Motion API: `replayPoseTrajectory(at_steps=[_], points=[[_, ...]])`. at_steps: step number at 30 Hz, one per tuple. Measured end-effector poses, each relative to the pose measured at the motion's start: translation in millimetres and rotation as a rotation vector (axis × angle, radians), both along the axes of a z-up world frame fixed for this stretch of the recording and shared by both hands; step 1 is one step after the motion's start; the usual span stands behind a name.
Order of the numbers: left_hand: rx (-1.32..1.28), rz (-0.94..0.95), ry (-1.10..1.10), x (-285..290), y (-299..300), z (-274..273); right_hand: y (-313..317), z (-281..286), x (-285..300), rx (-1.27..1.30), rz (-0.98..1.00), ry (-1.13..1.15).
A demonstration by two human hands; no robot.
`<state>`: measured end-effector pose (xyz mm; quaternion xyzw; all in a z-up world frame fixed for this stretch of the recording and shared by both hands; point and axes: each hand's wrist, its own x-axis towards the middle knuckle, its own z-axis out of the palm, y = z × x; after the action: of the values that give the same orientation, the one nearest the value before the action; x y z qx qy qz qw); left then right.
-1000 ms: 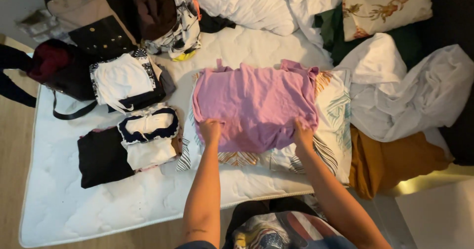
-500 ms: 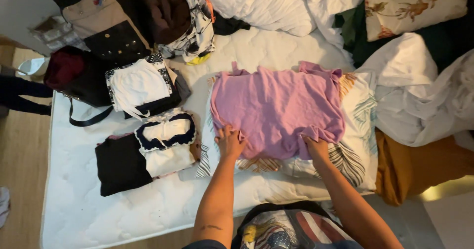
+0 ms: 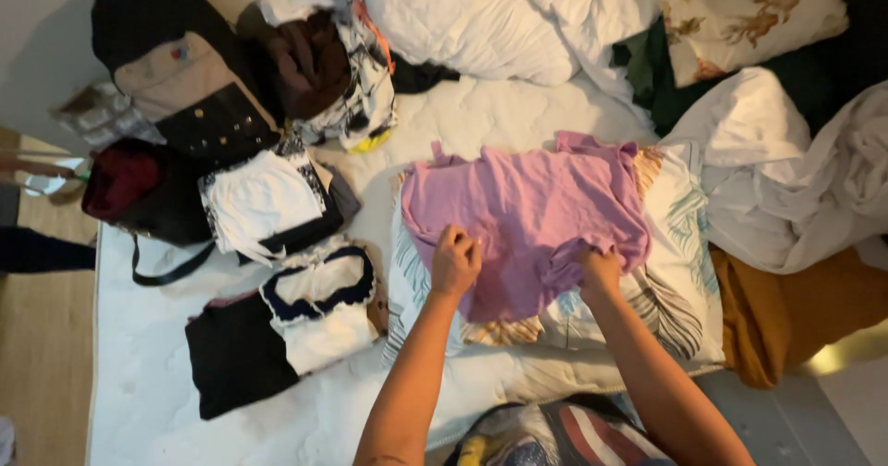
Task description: The person folds a pink t-shirt and a pair of black shorts on a bed. They smooth out the pink shirt, fold the sides and bottom up, and then fold it in half before placing it on a pile. They then pick up the black shorts, smooth them, fold them in half, and fold them again before placing them on the pile.
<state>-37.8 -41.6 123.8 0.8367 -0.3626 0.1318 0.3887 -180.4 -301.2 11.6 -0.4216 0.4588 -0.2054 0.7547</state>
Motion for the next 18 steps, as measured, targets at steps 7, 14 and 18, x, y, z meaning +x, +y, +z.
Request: replayPoseTrajectory(at_steps=[7,14,18], points=[[-0.374,0.191,0.164,61,-61,87,-122,-54,41,1.221,0.317,-0.592],[-0.898,0.074,0.625,182,-77,171,-165,208,128,0.662,0.240,-0.634],[-1.028,0.248,0.414,240,-49,230,-197,314,134,0.506,0.092,-1.028]])
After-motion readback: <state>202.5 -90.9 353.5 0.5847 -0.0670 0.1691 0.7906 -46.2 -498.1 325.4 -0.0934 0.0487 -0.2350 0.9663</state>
